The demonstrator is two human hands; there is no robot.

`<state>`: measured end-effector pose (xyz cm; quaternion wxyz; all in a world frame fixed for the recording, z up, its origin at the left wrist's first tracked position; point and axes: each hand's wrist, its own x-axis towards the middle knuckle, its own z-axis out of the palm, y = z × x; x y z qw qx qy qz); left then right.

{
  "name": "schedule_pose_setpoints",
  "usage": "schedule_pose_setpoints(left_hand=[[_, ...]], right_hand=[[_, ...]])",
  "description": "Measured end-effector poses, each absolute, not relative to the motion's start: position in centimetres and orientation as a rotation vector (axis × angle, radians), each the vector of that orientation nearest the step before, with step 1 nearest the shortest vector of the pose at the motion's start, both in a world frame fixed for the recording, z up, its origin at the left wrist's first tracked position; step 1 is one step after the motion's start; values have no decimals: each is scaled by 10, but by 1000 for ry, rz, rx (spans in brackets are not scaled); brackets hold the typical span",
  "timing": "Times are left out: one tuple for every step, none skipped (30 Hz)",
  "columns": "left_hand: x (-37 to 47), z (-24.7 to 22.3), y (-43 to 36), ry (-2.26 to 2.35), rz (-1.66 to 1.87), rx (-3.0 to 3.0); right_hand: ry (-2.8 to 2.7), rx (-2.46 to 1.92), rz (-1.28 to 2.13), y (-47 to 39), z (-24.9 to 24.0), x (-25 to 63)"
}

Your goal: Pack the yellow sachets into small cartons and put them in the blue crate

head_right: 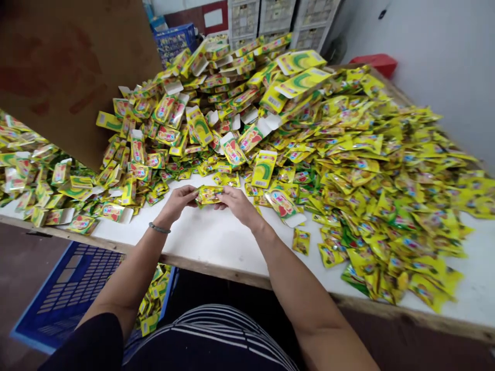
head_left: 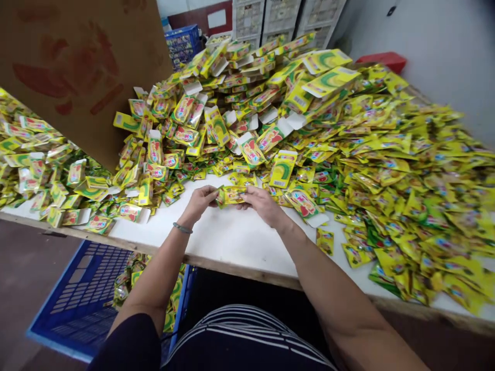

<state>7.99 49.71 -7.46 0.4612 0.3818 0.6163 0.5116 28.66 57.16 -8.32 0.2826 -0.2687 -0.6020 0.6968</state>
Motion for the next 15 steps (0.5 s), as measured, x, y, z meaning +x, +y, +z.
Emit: schedule_pose_setpoints(left_hand=[[89,-77,499,1455,1241,886],[96,-79,500,1409,1239,842],[102,-81,501,1376,1248,811],[105,-82,501,1360,1258,797],[108,-83,501,1360,1267,802],[110,-85,501,1373,1271,819],[112,-86,501,1396,1274,837],[113,-87,501,1422,1280,849],[114,-88,501,1446,1294,849],[115,-90,501,1463,1317,837],[116,-91,501,1470,1343,817],[117,-92,500,1467,1360,800],[117,-92,500,1455,1364,791],[118,-93,500,1434,1356,793],[118,-92,499,1414,1337,800]], right_hand=[[-1646,-751,1871,572,-83,287],[-1686,-792,1868,574,-83,288],[-1724,-837,1861,575,-84,288],[-1756,-878,1851,577,-87,289],[-1783,-910,1840,579,-89,289],[-1811,-933,1829,580,-91,290],[-1840,-948,1815,582,-93,291],[-1862,-957,1795,582,-94,291],[-1873,-957,1772,583,-95,292],[-1866,-953,1746,582,-95,292],[-1845,-947,1724,582,-95,292],[-1819,-942,1708,580,-95,292],[-1800,-933,1701,579,-95,292],[-1795,-920,1697,577,-95,291],[-1805,-907,1691,576,-94,289]])
